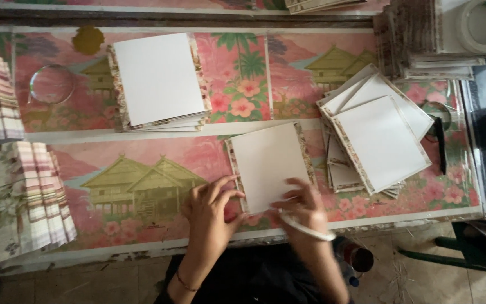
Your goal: The person assembles small notebooks by placing a white paper insert into a patterned cover and pressing the edges to secure them. They repeat this process for multiple units, stacking the finished notebooks on the table.
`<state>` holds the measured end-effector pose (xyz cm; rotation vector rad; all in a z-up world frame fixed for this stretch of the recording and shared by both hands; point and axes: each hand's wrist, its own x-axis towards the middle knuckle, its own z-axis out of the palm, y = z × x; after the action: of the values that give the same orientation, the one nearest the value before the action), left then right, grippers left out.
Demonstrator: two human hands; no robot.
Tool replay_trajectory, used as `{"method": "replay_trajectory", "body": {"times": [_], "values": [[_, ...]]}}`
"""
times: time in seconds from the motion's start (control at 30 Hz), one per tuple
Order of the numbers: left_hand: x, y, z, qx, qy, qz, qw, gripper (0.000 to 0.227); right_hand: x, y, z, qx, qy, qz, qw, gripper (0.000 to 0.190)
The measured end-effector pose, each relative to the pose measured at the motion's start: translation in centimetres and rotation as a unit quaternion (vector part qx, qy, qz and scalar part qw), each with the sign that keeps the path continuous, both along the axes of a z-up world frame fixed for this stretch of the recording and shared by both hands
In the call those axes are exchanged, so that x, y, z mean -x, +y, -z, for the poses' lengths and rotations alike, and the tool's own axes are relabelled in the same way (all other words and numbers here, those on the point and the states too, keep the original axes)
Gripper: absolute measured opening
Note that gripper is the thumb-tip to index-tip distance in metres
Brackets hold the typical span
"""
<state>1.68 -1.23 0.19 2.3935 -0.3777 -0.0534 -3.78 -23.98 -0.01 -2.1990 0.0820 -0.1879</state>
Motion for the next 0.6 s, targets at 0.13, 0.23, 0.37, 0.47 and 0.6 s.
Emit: {"method": "replay_trajectory", "body": {"times": [0.13, 0.23, 0.37, 0.47, 0.6], "values": [[0.3, 0.0, 1.0, -0.035, 0.01, -0.015, 0.999, 0.035, 0.1, -5.2, -2.0, 0.054, -0.002, 0.06, 0.997, 0.019], [0.2, 0.1, 1.5, -0.044, 0.014, -0.011, 0.999, 0.039, 0.1, -7.2, -2.1, 0.144, -0.064, 0.07, 0.985, 0.013], [0.3, 0.1, 1.1, -0.039, 0.013, -0.011, 0.999, 0.04, 0.5, -8.2, -0.9, 0.172, -0.009, 0.127, 0.977, 0.007], [0.3, 0.0, 0.9, -0.046, 0.02, -0.012, 0.999, 0.039, 0.5, -8.1, -0.5, 0.163, 0.001, 0.148, 0.976, 0.005], [0.3, 0.1, 0.6, -0.041, 0.02, -0.007, 0.999, 0.039, 0.5, -8.0, -0.1, 0.158, 0.016, 0.147, 0.976, 0.01]]}}
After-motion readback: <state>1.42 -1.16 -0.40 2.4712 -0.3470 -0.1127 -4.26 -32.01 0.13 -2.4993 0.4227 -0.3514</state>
